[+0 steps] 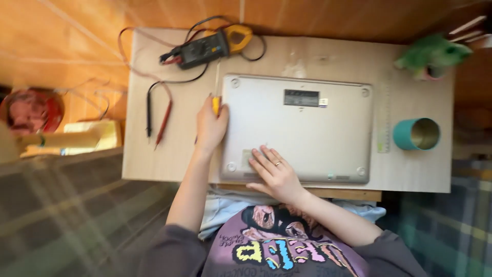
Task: Disassembling and inspecting the bottom panel of a laptop using a screwdriver and multimeter.
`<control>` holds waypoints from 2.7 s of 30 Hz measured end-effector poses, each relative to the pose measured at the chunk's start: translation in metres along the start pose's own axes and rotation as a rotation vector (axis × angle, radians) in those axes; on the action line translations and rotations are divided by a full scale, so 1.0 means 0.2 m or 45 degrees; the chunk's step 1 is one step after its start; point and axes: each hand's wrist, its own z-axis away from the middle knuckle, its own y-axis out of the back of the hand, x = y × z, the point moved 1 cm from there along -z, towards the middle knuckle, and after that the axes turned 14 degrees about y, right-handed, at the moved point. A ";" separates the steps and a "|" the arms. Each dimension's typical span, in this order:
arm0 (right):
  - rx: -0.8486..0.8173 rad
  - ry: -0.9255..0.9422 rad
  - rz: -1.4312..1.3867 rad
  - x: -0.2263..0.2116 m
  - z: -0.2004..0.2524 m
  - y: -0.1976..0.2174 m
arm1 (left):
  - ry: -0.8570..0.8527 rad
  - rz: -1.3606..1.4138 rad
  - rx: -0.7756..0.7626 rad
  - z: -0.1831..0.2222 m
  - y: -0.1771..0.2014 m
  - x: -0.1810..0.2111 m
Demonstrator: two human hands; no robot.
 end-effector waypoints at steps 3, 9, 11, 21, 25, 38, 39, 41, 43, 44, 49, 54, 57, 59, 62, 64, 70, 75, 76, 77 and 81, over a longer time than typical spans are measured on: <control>0.088 0.078 0.307 0.33 0.05 0.20 | -0.403 0.013 0.243 0.20 0.11 0.11; 0.268 -0.749 -0.219 1.40 0.12 0.50 | 0.106 0.643 0.070 0.59 0.18 -0.30; 0.158 -0.792 -0.220 1.51 0.08 0.50 | 0.094 0.594 0.135 0.67 0.21 -0.35; 0.141 -0.550 -0.071 1.58 0.15 0.36 | 0.059 0.644 -0.136 0.71 0.34 -0.29; 0.299 -0.609 -0.128 1.15 0.15 0.49 | -0.130 0.611 -0.297 0.73 0.32 -0.03; 0.442 -0.372 0.215 0.22 0.27 0.65 | -0.399 0.449 -0.665 0.80 0.24 0.48; 0.460 -0.363 0.224 0.20 0.27 0.65 | -0.385 0.543 -0.657 0.82 0.24 0.48; 0.457 -0.349 0.219 0.19 0.28 0.65 | -0.489 0.448 -0.586 0.82 0.24 0.50; 0.453 -0.330 0.214 0.17 0.28 0.65 | -0.593 0.356 -0.508 0.82 0.24 0.53; 0.448 -0.331 0.211 0.16 0.28 0.65 | -0.637 0.386 -0.532 0.82 0.24 0.54; 0.445 -0.329 0.206 0.13 0.28 0.64 | -0.767 0.418 -0.570 0.84 0.25 0.64; 0.455 -0.331 0.226 0.11 0.29 0.63 | -0.957 0.275 -0.558 0.87 0.26 0.67; 0.455 -0.321 0.238 0.10 0.29 0.62 | -1.049 0.254 -0.560 0.88 0.26 0.67; 0.455 -0.319 0.234 0.10 0.29 0.62 | -1.098 0.238 -0.581 0.88 0.26 0.67; 0.453 -0.313 0.231 0.09 0.29 0.62 | -1.163 0.202 -0.585 0.89 0.26 0.68; 0.450 -0.313 0.228 0.09 0.29 0.62 | -1.177 0.182 -0.570 0.89 0.26 0.68; 0.453 -0.319 0.239 0.07 0.31 0.62 | -1.185 0.160 -0.539 0.89 0.25 0.68; 0.446 -0.309 0.239 0.07 0.31 0.61 | -1.162 0.136 -0.550 0.89 0.25 0.68; 0.445 -0.309 0.238 0.06 0.32 0.61 | -1.161 0.135 -0.550 0.89 0.25 0.68; 0.446 -0.312 0.239 0.06 0.32 0.61 | -1.160 0.132 -0.549 0.89 0.25 0.68; 0.444 -0.308 0.241 0.06 0.32 0.61 | -1.155 0.143 -0.552 0.90 0.24 0.67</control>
